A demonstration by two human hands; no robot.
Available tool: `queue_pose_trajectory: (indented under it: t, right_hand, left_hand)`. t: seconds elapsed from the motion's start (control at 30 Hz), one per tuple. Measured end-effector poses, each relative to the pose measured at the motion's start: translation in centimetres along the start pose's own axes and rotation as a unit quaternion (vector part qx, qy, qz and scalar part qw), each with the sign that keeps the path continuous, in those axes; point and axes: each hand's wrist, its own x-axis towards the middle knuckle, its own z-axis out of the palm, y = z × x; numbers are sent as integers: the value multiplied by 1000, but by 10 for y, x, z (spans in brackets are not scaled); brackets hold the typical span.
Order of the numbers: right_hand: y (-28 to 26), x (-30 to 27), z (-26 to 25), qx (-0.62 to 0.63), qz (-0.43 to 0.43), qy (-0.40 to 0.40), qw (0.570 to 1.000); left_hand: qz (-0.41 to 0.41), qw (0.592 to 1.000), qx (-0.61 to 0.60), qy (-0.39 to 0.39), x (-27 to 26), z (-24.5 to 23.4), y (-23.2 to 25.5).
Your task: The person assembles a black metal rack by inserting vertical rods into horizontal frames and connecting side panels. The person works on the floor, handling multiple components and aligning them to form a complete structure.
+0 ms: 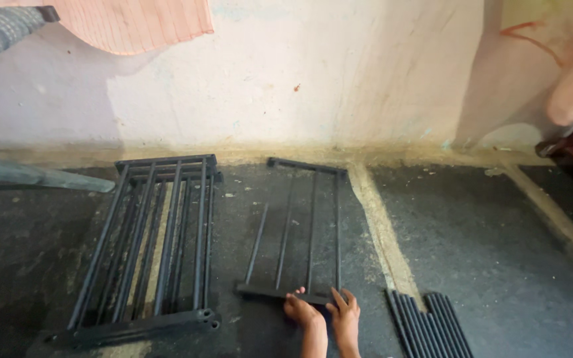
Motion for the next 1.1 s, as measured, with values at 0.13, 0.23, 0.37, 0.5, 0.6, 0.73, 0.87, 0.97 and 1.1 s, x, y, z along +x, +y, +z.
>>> queue_pose_trajectory:
  t: [0.13, 0.23, 0.37, 0.5, 0.6, 0.73, 0.87, 0.97, 1.1]
  right_hand:
    - [8, 0, -4, 16, -16, 10, 1000]
    - [5, 11, -3, 1, -2, 38, 999]
    - [5, 25, -9, -2, -36, 15, 999]
    - [7, 27, -19, 6, -52, -12, 999]
    - [4, 28, -23, -1, -67, -20, 998]
    - [6, 26, -30, -25, -99, -12, 995]
    - [2, 31, -31, -40, -124, -27, 991]
    - [-7, 37, -34, -50, -113, -55, 991]
    - [-29, 27, -37, -141, -94, -17, 985]
  left_hand:
    - [55, 992, 112, -23, -13, -15, -2]
    - [-76, 994, 46, -56, -13, -13, 5]
    - [-99, 987, 20, -121, -9, -15, 16]
    - [-180, 976, -4, -126, -9, -23, 25]
    - [-185, 974, -19, -128, -13, -27, 29]
    - [-193, 976, 8, -103, -18, -36, 27]
    - [-215, 970, 5, -118, -5, -36, 26]
    - [-228, 966, -2, -120, 3, -35, 28]
    - [-296, 919, 65, -254, 6, -50, 67]
